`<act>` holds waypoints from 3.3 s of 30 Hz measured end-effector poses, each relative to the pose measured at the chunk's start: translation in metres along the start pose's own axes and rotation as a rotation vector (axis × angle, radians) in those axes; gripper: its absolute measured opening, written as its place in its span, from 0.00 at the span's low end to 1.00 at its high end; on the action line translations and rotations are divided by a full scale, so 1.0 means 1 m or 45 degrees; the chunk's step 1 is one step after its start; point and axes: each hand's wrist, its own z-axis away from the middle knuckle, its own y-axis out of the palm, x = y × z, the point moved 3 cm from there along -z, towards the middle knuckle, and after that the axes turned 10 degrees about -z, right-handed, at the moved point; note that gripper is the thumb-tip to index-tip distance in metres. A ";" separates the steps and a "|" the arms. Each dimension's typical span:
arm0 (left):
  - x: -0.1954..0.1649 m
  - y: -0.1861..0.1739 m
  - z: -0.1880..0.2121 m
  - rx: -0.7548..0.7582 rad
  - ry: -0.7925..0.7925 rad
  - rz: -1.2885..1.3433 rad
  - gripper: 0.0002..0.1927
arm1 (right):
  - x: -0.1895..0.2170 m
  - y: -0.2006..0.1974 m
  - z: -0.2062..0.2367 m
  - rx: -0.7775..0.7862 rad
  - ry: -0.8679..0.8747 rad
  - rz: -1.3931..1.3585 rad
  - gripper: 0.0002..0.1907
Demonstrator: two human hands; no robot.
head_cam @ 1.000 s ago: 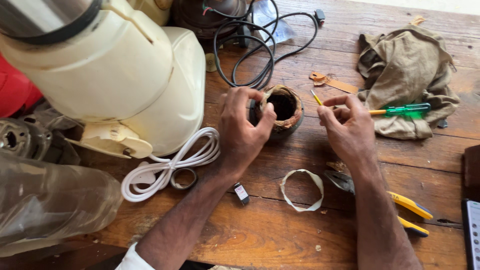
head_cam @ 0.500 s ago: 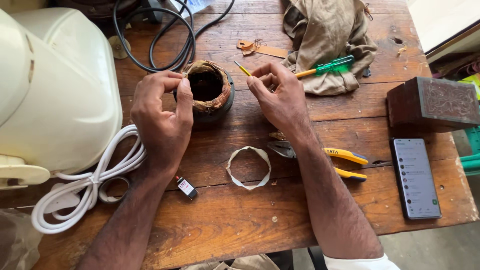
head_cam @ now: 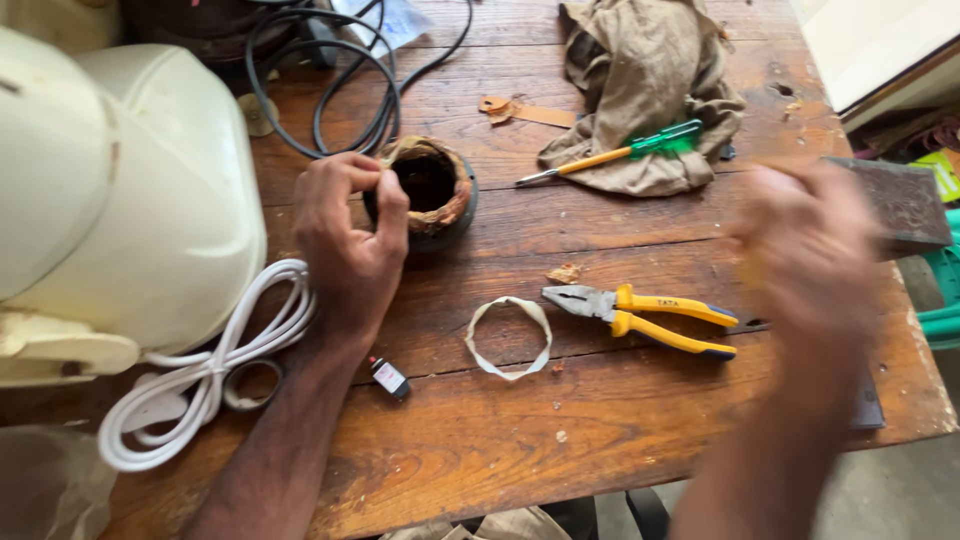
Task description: The person uses a screwdriver and pliers to scrape and adjust the interior of a cylindrical copper-wound electrical component. They repeatedly insert and remove a strip of white tape while working on the component's inner surface.
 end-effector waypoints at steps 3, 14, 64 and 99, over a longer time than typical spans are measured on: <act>0.001 -0.002 0.002 -0.016 -0.015 0.026 0.09 | -0.033 -0.053 0.042 -0.364 0.329 -0.031 0.09; -0.004 -0.007 0.005 -0.018 -0.013 0.057 0.09 | -0.073 -0.110 0.125 -0.579 0.308 -0.200 0.08; 0.017 0.019 -0.009 0.358 -0.100 0.157 0.30 | 0.026 0.183 -0.005 -0.153 -0.409 -0.254 0.12; 0.022 0.023 -0.009 0.453 -0.202 0.349 0.29 | 0.031 0.187 -0.012 0.055 -0.601 -0.257 0.11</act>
